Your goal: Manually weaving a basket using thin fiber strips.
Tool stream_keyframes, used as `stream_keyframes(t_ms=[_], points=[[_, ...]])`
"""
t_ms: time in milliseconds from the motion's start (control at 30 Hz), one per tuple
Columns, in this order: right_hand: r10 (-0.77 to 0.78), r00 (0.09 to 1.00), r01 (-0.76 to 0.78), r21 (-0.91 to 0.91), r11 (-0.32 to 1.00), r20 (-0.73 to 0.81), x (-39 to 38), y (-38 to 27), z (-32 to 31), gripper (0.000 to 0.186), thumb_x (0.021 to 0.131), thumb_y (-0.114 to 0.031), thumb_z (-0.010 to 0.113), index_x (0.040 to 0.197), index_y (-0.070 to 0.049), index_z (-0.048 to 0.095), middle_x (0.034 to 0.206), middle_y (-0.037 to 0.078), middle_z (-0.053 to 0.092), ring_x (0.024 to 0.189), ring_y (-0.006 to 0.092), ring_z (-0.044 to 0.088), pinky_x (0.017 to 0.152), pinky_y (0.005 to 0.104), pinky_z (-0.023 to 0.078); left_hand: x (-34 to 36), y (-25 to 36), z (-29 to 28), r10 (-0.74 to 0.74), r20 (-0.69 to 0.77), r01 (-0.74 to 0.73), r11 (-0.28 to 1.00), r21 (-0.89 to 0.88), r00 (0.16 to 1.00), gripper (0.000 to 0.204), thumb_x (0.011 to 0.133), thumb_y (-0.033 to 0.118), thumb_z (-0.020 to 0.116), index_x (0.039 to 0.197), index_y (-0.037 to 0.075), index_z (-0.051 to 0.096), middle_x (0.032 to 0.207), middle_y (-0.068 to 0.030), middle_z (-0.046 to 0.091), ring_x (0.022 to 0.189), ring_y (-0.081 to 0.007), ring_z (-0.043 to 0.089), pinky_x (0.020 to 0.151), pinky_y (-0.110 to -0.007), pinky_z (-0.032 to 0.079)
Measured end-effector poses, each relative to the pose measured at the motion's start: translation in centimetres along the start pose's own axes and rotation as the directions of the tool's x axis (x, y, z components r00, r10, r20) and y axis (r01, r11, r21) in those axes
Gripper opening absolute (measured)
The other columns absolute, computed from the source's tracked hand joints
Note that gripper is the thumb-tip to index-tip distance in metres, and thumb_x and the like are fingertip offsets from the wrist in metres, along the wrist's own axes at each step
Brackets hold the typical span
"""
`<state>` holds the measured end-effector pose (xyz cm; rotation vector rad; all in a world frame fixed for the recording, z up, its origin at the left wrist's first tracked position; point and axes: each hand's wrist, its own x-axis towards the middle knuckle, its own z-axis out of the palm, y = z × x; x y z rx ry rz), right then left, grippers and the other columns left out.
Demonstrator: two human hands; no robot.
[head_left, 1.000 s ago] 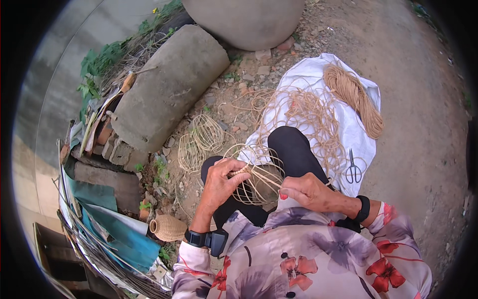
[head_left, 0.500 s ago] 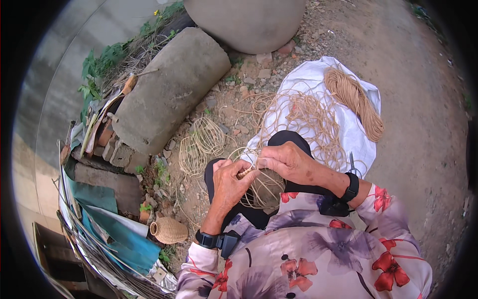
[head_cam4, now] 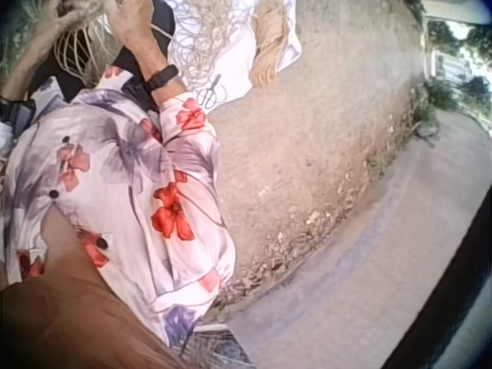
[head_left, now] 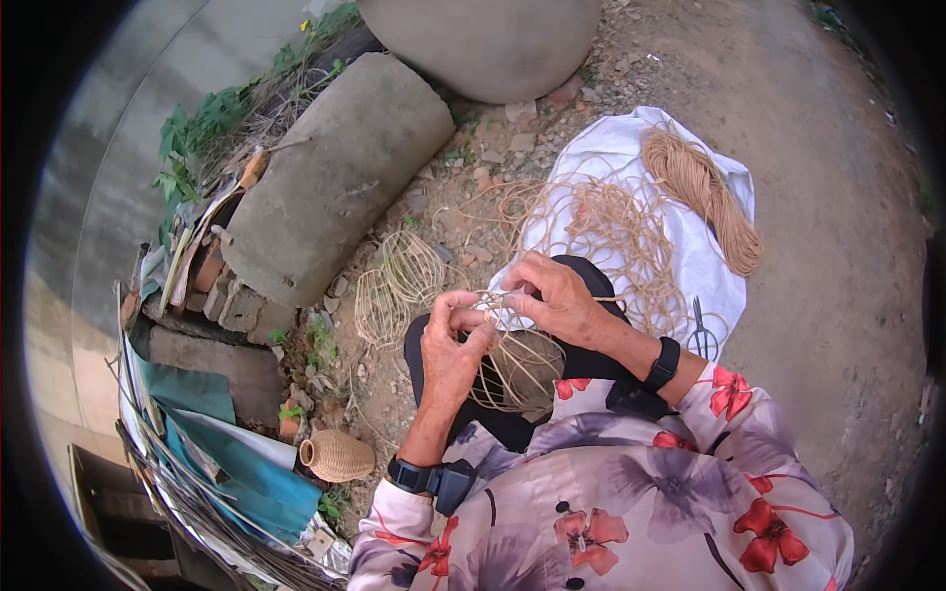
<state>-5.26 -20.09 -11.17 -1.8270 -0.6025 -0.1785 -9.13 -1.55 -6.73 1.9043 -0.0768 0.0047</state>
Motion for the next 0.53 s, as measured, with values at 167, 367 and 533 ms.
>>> stream_keyframes(t_ms=[167, 367, 533], points=[[-0.249, 0.963, 0.256, -0.059, 0.965, 0.104, 1.4, -1.0, 0.6, 0.018, 0.084, -0.011, 0.061, 0.101, -0.004, 0.059, 0.104, 0.015, 0.053, 0.101, 0.0333, 0.057, 0.084, 0.0425, 0.047, -0.6, -0.1, -0.2, -0.002, 0.009, 0.004, 0.967, -0.256, 1.000, 0.035, 0.084, -0.003, 0.067, 0.113, 0.006, 0.050, 0.087, -0.0030, 0.065, 0.079, -0.0080, 0.061, 0.074, -0.023, 0.048], [-0.202, 0.923, 0.248, -0.106, 0.963, 0.327, 2.0, -2.6, -1.3, 0.014, 0.088, -0.014, 0.056, 0.089, -0.001, 0.059, 0.096, 0.016, 0.055, 0.094, 0.0344, 0.058, 0.077, 0.0427, 0.045, -0.8, -0.3, -1.1, 0.066, 0.013, -0.059, 0.951, -0.302, 0.998, 0.030, 0.084, 0.003, 0.067, 0.110, 0.006, 0.054, 0.090, -0.0042, 0.062, 0.083, -0.0110, 0.058, 0.075, -0.026, 0.046], [-0.133, 0.859, 0.089, 0.113, 0.990, 0.495, 2.4, -3.8, -1.9, 0.025, 0.089, -0.023, 0.054, 0.079, 0.000, 0.058, 0.088, 0.020, 0.059, 0.084, 0.0365, 0.060, 0.074, 0.0443, 0.045, -0.8, -0.6, -1.9, 0.192, 0.201, -0.260, 0.877, 0.405, 0.961, 0.021, 0.077, 0.013, 0.069, 0.094, 0.004, 0.060, 0.089, -0.0120, 0.064, 0.088, -0.0286, 0.060, 0.088, -0.039, 0.044]])
